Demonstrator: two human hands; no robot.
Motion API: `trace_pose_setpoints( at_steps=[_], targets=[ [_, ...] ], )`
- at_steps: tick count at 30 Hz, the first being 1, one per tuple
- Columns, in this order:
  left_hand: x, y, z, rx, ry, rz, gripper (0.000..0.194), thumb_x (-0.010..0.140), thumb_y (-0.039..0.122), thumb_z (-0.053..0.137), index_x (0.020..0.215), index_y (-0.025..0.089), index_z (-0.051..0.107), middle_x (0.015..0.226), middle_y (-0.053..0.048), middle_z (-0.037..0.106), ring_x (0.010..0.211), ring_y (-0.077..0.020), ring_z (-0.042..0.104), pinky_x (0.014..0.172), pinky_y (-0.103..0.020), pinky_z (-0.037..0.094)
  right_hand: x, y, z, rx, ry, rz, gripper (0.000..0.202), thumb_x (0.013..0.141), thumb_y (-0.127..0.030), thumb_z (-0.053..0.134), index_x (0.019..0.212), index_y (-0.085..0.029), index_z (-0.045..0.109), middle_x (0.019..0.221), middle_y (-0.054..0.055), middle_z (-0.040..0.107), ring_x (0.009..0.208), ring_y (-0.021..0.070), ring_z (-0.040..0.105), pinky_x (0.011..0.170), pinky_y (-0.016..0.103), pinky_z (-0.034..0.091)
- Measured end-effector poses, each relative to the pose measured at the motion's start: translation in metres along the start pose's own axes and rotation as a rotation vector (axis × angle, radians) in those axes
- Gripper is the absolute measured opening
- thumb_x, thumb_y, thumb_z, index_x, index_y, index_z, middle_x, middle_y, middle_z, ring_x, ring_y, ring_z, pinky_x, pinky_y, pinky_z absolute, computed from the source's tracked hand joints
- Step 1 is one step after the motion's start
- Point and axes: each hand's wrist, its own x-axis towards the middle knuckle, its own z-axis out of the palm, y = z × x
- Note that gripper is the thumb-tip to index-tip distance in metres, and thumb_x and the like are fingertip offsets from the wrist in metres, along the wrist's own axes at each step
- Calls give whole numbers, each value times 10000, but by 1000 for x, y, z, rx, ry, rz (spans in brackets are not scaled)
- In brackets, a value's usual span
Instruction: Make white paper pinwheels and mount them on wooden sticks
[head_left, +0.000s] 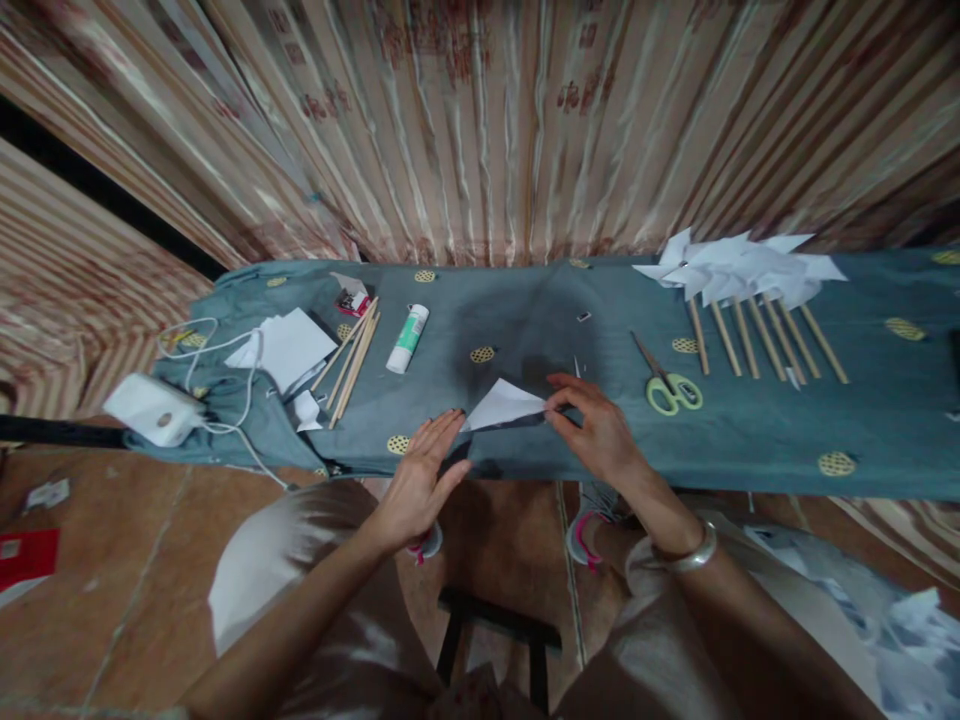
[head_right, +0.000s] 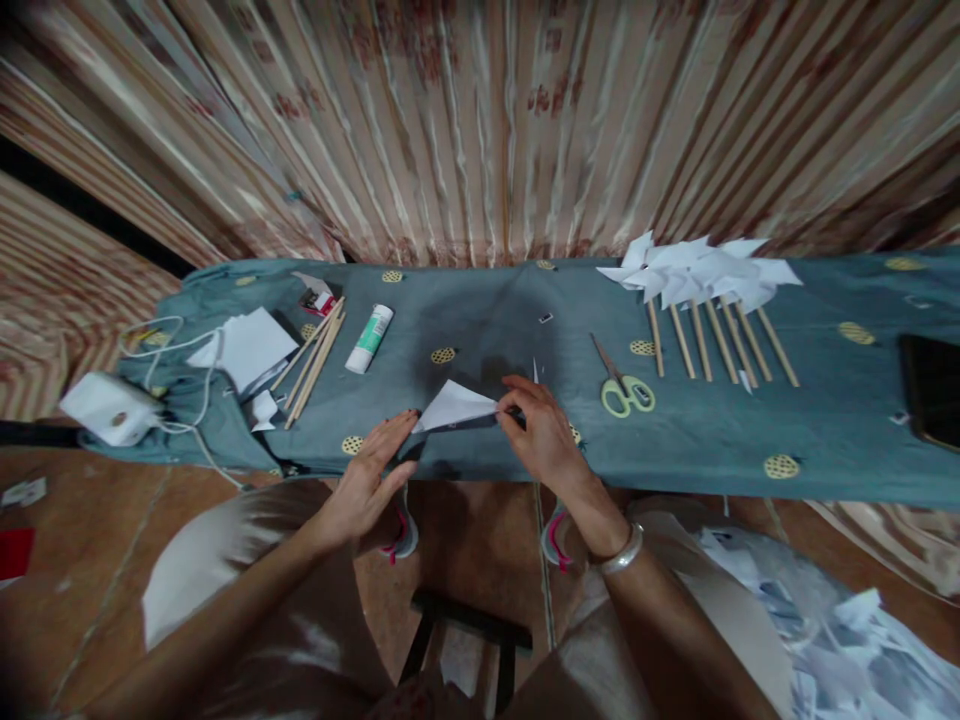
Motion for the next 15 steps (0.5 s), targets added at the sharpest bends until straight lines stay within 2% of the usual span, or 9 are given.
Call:
trace_pose_setpoints(
  at_steps=[3,5,7,8,10,12,15],
  targets=[
    [23,6,-8,-326,113,-188,650,901,551,474,1381,115,505,1411,-160,535,1325,-300,481,1131,-460,343,4,-4,-8,60,20,-14,76,823,-260,588,787,-233,650,1201,101,673,1145,266,613,995,461,444],
    [44,10,-13,-585,163,-282,696,831,609,546,1315,109,574,1304,-164,624,1198,-312,588,1036,-434,440,6,-7,-13,69,42,-33,80,835,-271,591,806,-237,657,1212,93,666,1161,261,604,1005,458,439],
    [62,13,-17,-818,111,-364,695,754,654,608,1187,113,663,1130,-160,709,942,-286,695,803,-377,544,7,-9,-17,63,64,-57,81,846,-266,590,825,-240,663,1234,85,652,1181,252,591,1023,452,429],
    [69,14,-18,-881,61,-393,654,707,655,654,1071,115,713,1007,-146,740,803,-252,705,699,-335,543,7,-10,-18,56,76,-68,80,849,-262,591,829,-242,665,1241,81,648,1187,248,587,1030,449,426],
    [79,17,-18,-917,-42,-428,534,640,623,724,829,125,745,769,-103,738,580,-172,644,538,-261,474,7,-12,-20,42,98,-82,80,855,-260,590,834,-247,666,1247,72,646,1191,240,585,1037,444,427],
    [81,19,-15,-889,-118,-432,448,621,580,757,647,135,710,588,-55,674,451,-107,536,459,-223,387,7,-13,-21,26,114,-86,88,866,-263,581,840,-253,665,1235,63,654,1182,232,593,1033,439,436],
    [80,24,-10,-882,-138,-420,420,617,545,772,562,144,658,496,-10,597,388,-65,428,415,-210,314,8,-11,-27,-35,129,-95,106,880,-305,578,902,-256,669,1225,68,664,1162,235,608,1024,434,451]
  ],
)
